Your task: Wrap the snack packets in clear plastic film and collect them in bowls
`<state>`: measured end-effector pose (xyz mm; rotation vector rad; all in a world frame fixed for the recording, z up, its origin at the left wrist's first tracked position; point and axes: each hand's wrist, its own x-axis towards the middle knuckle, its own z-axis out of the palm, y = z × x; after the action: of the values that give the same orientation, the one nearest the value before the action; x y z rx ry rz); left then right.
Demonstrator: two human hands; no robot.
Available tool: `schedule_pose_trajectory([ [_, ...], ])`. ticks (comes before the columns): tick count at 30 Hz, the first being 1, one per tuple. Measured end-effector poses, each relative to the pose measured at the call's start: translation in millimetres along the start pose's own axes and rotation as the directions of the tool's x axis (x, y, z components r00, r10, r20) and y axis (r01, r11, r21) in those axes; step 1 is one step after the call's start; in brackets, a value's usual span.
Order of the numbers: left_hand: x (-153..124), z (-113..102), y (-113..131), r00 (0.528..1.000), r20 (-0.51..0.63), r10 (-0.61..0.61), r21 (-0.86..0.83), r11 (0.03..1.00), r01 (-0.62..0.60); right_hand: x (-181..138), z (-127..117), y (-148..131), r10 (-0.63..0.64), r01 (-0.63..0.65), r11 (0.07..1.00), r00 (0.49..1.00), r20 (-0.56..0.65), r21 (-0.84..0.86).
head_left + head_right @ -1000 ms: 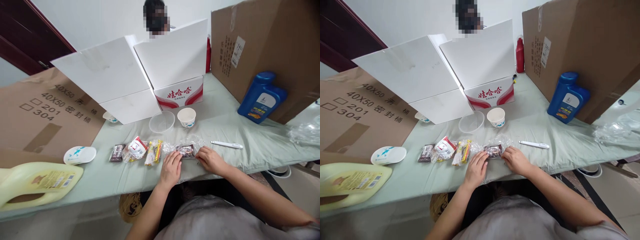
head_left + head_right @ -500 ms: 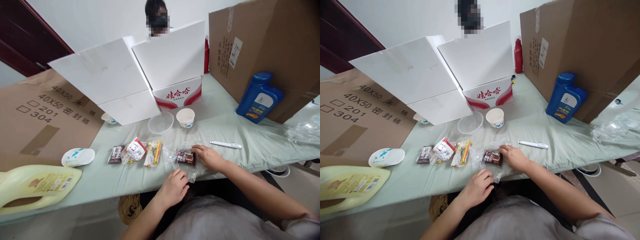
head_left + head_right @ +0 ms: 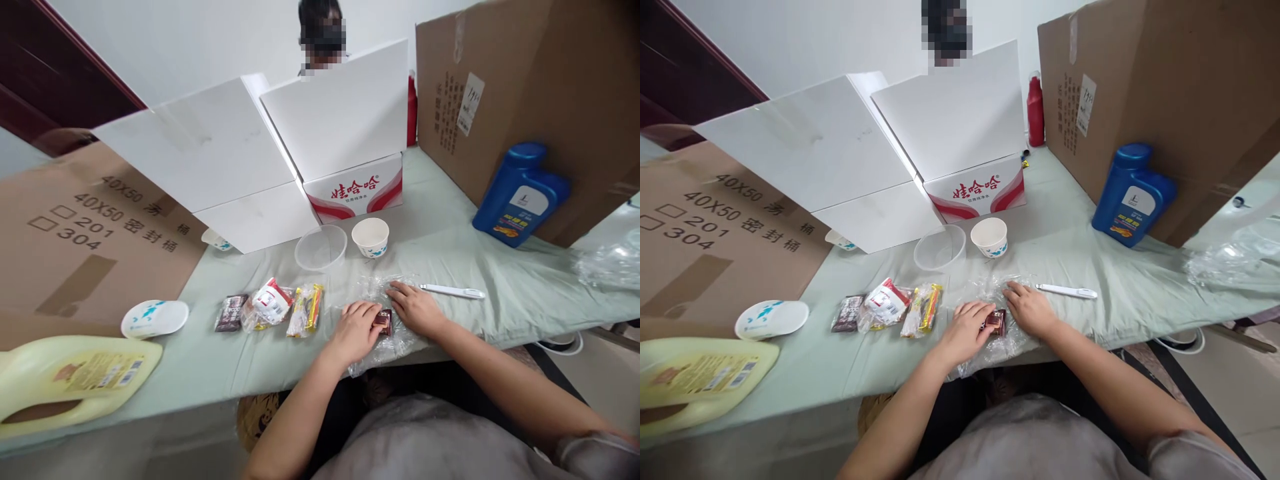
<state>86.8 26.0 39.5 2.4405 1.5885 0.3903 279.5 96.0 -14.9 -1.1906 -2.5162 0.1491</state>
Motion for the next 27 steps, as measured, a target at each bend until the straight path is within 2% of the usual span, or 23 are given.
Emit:
schedule_pose_trajectory([
  [2,1,2,-1,0.998,0.057,-0.031,0.010,0.999,0.030,0,-1,0,0.000,0.000,1.000,1.000,0.000,0.014],
  [9,-10,-2,0,0.966,0.145,-0.214,0.022,0.977,0.213,0,3,3,0.004,-0.004,0.999,1.000,-0.003,0.036],
  [12,-10,-4,3,0.953,0.187,-0.237,-0.084,0.963,0.255,0,4,3,0.006,-0.006,0.998,1.000,-0.006,0.059],
  [15,-7,-9,4,0.952,0.241,-0.187,-0.283,0.925,0.253,0,3,3,0.003,-0.002,0.998,1.000,-0.003,0.063],
  [17,1,-18,-3,0.970,0.151,-0.191,-0.413,0.879,0.238,0,2,2,-0.003,0.004,0.998,1.000,-0.006,0.057],
  [19,17,-35,-19,0.955,-0.025,-0.296,-0.512,0.824,0.242,1,2,2,-0.005,0.006,0.999,1.000,-0.014,0.051],
  [21,40,-57,-42,0.879,-0.199,-0.434,-0.551,0.791,0.266,1,2,2,-0.001,0.002,0.999,1.000,-0.017,0.049],
  [22,54,-69,-55,0.819,-0.312,-0.482,-0.529,0.804,0.272,1,2,2,0.000,0.001,0.999,1.000,-0.015,0.051],
  [24,80,-89,-84,0.728,-0.465,-0.504,-0.418,0.850,0.321,1,2,2,0.002,-0.002,0.998,1.000,-0.009,0.058],
  [25,91,-95,-97,0.709,-0.505,-0.492,-0.363,0.866,0.343,1,1,1,0.002,-0.002,0.998,1.000,-0.005,0.061],
  [27,110,-100,-123,0.720,-0.509,-0.471,-0.279,0.882,0.380,1,1,1,0.003,-0.003,0.998,1.000,0.001,0.064],
])
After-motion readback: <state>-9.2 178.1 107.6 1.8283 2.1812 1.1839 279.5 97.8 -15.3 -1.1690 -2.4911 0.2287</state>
